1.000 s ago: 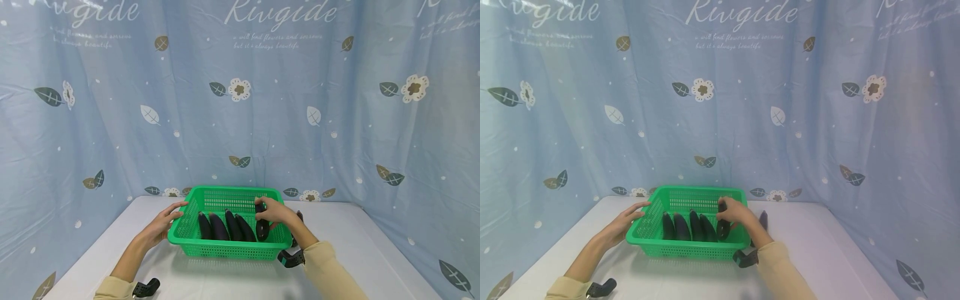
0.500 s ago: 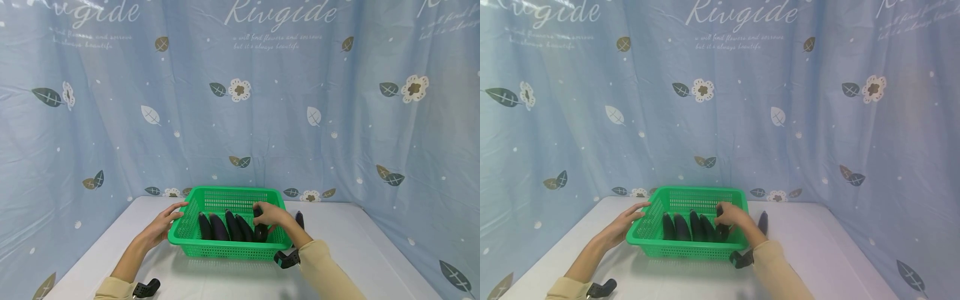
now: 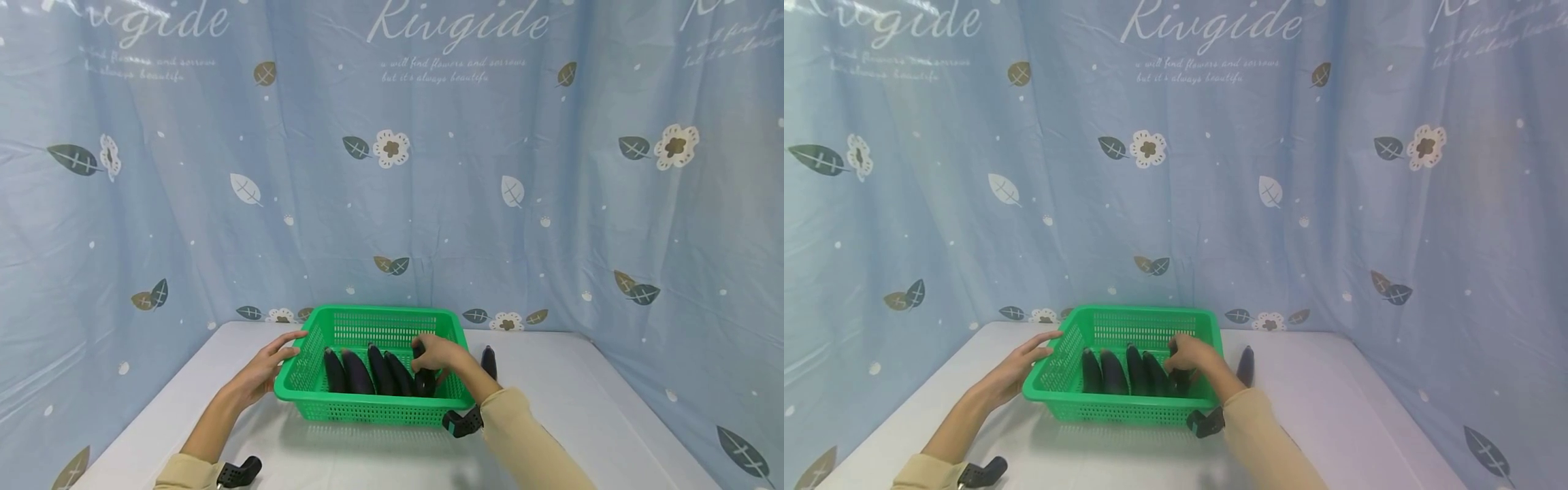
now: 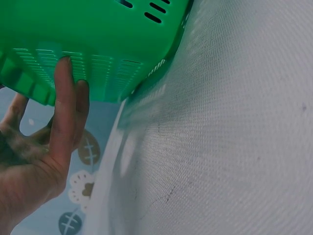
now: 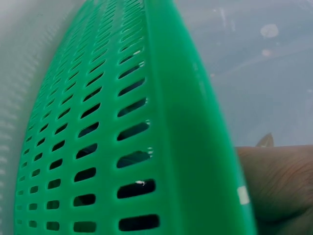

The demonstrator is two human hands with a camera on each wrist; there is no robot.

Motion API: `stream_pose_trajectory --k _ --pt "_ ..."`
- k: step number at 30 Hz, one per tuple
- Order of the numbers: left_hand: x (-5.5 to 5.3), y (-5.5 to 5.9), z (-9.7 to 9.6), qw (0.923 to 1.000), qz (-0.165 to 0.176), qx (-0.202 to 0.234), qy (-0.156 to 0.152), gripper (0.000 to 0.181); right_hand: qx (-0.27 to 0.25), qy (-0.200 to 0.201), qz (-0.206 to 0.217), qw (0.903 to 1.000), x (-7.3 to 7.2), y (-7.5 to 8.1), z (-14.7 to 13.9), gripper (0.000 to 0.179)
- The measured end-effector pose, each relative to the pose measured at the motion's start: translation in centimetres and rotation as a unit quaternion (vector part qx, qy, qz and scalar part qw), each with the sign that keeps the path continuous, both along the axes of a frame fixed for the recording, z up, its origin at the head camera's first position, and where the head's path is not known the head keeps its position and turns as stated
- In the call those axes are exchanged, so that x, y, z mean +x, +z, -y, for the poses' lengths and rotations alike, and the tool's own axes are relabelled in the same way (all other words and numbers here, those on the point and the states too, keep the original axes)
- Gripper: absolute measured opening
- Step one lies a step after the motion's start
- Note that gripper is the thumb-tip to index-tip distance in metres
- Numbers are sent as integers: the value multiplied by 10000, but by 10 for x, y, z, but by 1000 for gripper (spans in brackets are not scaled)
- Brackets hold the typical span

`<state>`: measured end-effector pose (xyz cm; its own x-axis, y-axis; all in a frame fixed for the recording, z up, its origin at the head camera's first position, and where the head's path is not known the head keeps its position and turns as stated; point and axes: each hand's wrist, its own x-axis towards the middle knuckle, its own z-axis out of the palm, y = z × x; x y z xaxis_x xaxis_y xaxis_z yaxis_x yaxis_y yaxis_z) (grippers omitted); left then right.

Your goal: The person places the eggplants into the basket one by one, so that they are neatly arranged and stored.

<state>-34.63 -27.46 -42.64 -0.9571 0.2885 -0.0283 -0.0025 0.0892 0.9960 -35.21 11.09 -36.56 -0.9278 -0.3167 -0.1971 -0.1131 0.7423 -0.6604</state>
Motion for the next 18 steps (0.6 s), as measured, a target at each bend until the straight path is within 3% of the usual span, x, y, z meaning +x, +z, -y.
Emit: stream_pose_trajectory --k 18 --pt "0 -1 0 10000 10 12 23 57 89 -44 503 9987 -5 -1 1 51"
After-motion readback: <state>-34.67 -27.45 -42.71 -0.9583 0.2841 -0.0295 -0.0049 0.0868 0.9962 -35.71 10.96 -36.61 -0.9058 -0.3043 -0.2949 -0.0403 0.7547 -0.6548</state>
